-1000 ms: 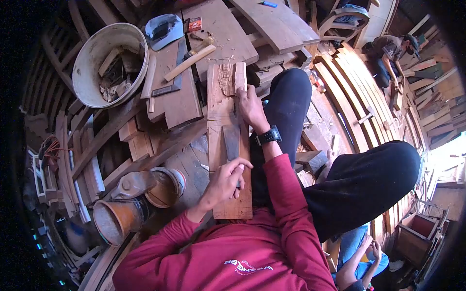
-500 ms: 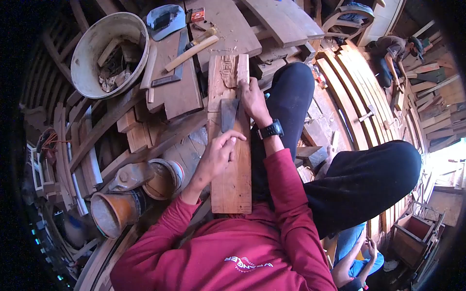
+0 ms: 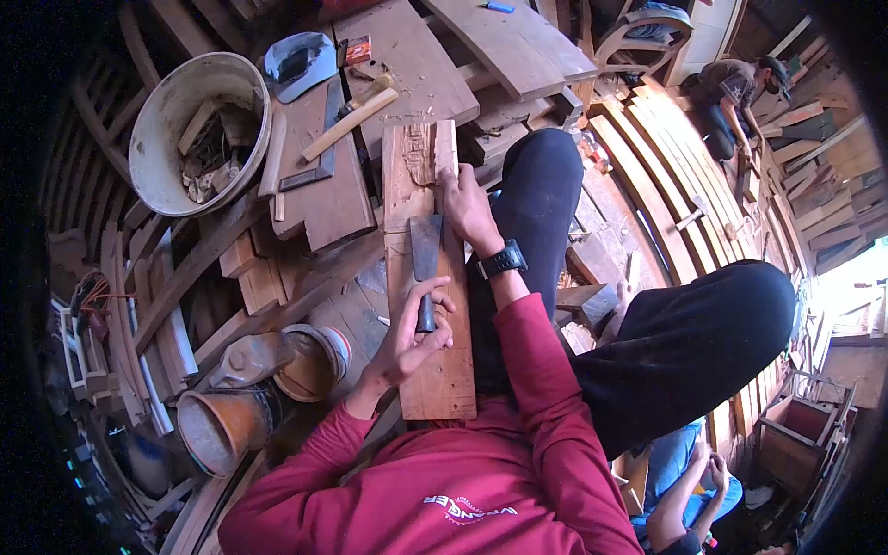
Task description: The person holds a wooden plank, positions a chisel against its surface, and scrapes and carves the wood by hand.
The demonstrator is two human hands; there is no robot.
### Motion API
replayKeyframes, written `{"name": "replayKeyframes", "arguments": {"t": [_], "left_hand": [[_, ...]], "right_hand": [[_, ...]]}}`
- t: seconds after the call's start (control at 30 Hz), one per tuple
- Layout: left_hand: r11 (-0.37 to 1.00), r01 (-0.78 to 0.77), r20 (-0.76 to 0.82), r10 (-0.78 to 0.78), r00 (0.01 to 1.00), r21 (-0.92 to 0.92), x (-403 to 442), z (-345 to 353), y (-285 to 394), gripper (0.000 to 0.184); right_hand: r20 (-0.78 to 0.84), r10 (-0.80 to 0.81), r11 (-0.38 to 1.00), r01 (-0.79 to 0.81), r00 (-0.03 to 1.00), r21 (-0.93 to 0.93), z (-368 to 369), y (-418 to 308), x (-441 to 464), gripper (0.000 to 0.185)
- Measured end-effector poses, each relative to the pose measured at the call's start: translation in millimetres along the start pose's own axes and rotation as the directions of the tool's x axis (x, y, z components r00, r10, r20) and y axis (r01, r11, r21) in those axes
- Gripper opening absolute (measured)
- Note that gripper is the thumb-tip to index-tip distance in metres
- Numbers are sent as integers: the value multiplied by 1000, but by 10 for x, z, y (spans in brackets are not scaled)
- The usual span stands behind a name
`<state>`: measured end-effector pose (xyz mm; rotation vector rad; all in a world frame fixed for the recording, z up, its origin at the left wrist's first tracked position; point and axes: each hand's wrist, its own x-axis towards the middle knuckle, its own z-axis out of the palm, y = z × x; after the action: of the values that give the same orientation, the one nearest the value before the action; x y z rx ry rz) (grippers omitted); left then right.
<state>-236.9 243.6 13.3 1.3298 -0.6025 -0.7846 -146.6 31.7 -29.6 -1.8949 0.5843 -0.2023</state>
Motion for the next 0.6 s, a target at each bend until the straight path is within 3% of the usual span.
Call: {"name": "replayKeyframes", "arguments": {"t": [0.07,0.13,0.27,0.33,0.47,0.6], "left_hand": [[1000,6,-38,-6,999,19,4,18,4,57],[954,53,-64,-36,997,294,4,22,15,36],[951,145,-140,-110,984,271,-64,115,14,23],[964,242,-218,-213,952,113,-7,145,140,24],[977,197,-274,-168,947,82,83,178,170,27],[971,197,-197,-168,966,137,-24,208,82,28]], "right_hand": [[1,-8,1000,8,1000,19,4,2,-13,49],[5,-7,1000,7,1000,23,6,-4,-28,49],[2,-28,999,28,1000,37,10,24,-1,49],[3,-23,999,23,1000,38,3,10,3,49],[9,-8,1000,8,1000,31,8,5,-5,50],[-41,-6,1000,6,999,-15,41,38,30,48]]}}
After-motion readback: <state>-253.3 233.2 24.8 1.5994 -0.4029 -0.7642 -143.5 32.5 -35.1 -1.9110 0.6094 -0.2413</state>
